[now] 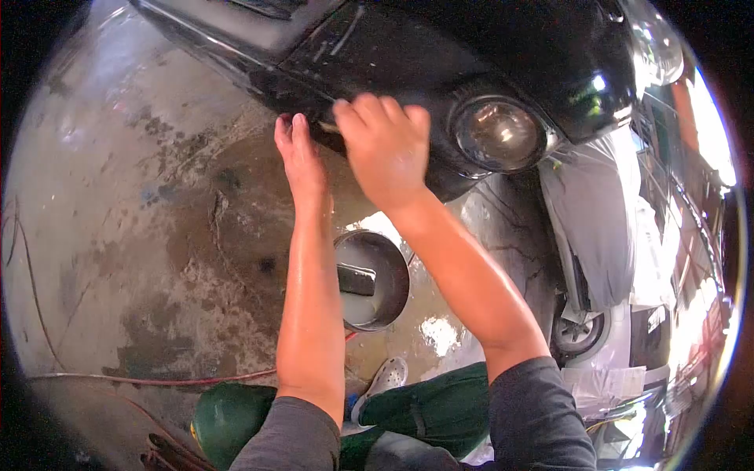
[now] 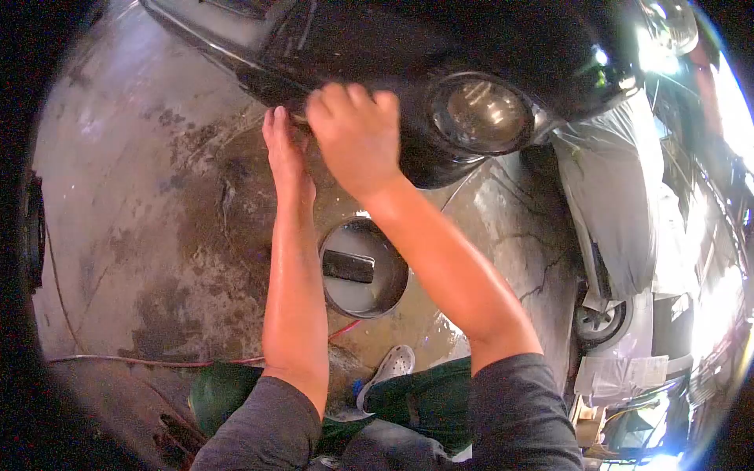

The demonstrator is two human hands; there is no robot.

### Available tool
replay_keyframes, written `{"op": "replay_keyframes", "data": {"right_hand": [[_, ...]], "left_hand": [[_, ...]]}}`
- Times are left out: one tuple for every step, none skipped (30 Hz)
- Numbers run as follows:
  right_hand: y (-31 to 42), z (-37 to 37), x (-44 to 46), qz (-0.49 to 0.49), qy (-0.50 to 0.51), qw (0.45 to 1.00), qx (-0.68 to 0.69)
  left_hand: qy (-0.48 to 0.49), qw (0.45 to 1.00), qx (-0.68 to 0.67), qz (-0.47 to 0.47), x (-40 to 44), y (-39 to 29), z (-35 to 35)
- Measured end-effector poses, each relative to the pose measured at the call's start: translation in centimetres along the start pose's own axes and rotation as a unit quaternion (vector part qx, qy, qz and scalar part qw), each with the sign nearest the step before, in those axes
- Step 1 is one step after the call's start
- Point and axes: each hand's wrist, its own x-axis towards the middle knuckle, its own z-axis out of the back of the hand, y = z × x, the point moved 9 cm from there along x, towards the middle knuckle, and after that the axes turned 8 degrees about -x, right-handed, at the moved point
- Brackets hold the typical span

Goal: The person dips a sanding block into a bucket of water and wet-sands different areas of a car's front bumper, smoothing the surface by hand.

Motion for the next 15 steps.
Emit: {"op": "replay_keyframes", "data": {"right_hand": [[-1.1, 1.0, -1.8, -0.011, -0.002, 1.000, 0.000], [-2.8, 1.5, -4.2, -0.009, 0.031, 0.999, 0.005], [-4.7, 2.1, -6.6, -0.015, 0.052, 0.998, -0.011], [-6.7, 2.7, -9.1, -0.021, 0.058, 0.998, -0.001], [-8.7, 3.4, -11.5, 0.007, 0.016, 1.000, -0.014], [-10.5, 3.5, -13.5, -0.002, 0.052, 0.998, -0.036], [-11.6, 4.0, -14.2, 0.009, 0.047, 0.998, -0.043], [-12.1, 4.0, -14.6, 0.019, 0.043, 0.998, -0.034], [-12.1, 4.2, -14.3, 0.026, 0.040, 0.998, -0.026], [-11.7, 4.2, -13.9, 0.033, 0.028, 0.999, -0.018], [-10.8, 3.7, -13.3, 0.039, 0.016, 0.999, -0.010], [-9.7, 3.4, -12.5, 0.047, 0.005, 0.999, -0.002], [-8.5, 3.2, -11.4, 0.031, 0.019, 0.999, 0.004], [-7.2, 3.3, -9.6, 0.019, 0.037, 0.999, 0.002], [-6.7, 3.3, -8.5, 0.007, 0.054, 0.999, 0.001]], "left_hand": [[0.010, 1.000, 0.010, -0.015, 0.0, 0.3, -0.4], [0.019, 0.999, 0.019, -0.032, 0.1, 0.6, -0.5], [0.028, 0.998, 0.027, -0.050, 0.3, 0.6, -0.6], [0.036, 0.999, 0.002, -0.037, 0.2, 0.7, -0.8], [0.040, 0.998, 0.023, -0.037, 0.1, 0.8, -0.8], [0.044, 0.997, 0.045, -0.039, 0.0, 0.9, -0.7], [0.048, 0.996, 0.066, -0.042, 0.0, 0.8, -0.7], [0.046, 0.995, 0.079, -0.041, -0.1, 0.7, -0.5], [0.046, 0.994, 0.092, -0.039, -0.2, 0.7, -0.4], [0.049, 0.993, 0.106, -0.035, -0.3, 0.7, -0.5], [0.055, 0.993, 0.097, -0.034, -0.4, 0.7, -0.6], [0.060, 0.994, 0.088, -0.033, -0.5, 0.5, -0.8], [0.064, 0.994, 0.079, -0.029, -0.6, 0.7, -0.7], [0.087, 0.993, 0.078, -0.034, 0.1, 1.2, -0.6], [0.075, 0.994, 0.078, -0.029, 0.1, 1.1, -0.7]]}}
